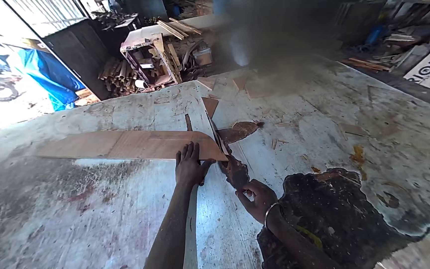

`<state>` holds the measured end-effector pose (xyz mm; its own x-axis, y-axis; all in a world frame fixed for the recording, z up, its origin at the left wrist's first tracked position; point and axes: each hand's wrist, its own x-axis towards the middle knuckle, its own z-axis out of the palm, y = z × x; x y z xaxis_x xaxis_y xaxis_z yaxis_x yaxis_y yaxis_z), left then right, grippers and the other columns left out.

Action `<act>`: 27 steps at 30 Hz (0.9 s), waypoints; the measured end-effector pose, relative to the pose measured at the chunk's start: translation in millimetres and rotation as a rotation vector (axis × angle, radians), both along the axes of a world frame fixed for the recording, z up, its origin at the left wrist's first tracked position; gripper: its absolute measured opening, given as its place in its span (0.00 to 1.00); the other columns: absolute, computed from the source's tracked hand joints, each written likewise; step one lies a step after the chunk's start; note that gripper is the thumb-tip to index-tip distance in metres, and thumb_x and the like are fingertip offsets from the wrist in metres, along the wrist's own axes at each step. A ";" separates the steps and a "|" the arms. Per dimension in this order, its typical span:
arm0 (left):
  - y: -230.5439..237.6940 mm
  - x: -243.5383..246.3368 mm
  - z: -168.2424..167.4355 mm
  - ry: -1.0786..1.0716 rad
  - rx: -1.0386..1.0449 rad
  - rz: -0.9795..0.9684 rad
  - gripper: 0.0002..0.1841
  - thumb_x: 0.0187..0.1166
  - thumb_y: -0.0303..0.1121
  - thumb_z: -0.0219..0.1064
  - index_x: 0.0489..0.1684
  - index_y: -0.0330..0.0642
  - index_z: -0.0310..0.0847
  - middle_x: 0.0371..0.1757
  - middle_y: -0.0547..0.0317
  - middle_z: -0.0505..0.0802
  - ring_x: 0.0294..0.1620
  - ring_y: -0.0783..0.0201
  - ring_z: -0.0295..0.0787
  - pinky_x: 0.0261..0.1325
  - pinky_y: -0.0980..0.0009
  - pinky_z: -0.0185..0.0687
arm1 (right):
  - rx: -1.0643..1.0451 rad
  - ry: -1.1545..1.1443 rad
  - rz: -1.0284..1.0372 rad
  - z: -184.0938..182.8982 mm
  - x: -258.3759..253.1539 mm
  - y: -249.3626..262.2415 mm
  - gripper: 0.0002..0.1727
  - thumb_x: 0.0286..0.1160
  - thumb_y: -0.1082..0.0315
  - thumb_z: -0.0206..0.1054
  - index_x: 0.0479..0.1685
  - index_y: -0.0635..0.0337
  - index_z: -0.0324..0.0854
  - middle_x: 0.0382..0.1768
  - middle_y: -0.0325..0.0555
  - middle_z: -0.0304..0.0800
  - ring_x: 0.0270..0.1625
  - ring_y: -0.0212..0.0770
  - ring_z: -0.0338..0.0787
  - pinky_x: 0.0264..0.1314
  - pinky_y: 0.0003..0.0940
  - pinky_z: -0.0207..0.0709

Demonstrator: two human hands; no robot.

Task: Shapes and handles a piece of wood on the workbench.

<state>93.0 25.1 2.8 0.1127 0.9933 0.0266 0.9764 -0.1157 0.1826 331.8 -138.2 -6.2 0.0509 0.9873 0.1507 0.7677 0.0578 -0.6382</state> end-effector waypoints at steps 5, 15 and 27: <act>32.8 1.2 3.7 -0.010 0.003 0.067 0.55 0.67 0.81 0.54 0.93 0.54 0.56 0.95 0.57 0.58 0.97 0.54 0.44 0.94 0.43 0.32 | 0.004 0.008 0.000 -0.8 1.5 -0.2 0.23 0.75 0.39 0.63 0.38 0.48 0.92 0.33 0.37 0.89 0.37 0.35 0.88 0.43 0.37 0.82; -19.2 -4.6 -8.2 0.018 0.003 -0.028 0.58 0.61 0.86 0.50 0.94 0.62 0.57 0.96 0.68 0.58 0.97 0.62 0.43 0.95 0.49 0.32 | -0.054 -0.002 0.049 3.1 -0.2 -2.7 0.25 0.76 0.37 0.62 0.39 0.48 0.92 0.35 0.37 0.91 0.39 0.37 0.90 0.44 0.40 0.84; -15.9 9.0 -5.0 0.012 0.030 0.080 0.56 0.64 0.85 0.49 0.93 0.58 0.57 0.95 0.63 0.58 0.97 0.59 0.43 0.95 0.49 0.33 | -0.010 0.022 0.026 0.2 1.2 1.0 0.25 0.74 0.35 0.62 0.39 0.45 0.92 0.31 0.36 0.89 0.34 0.35 0.87 0.38 0.38 0.82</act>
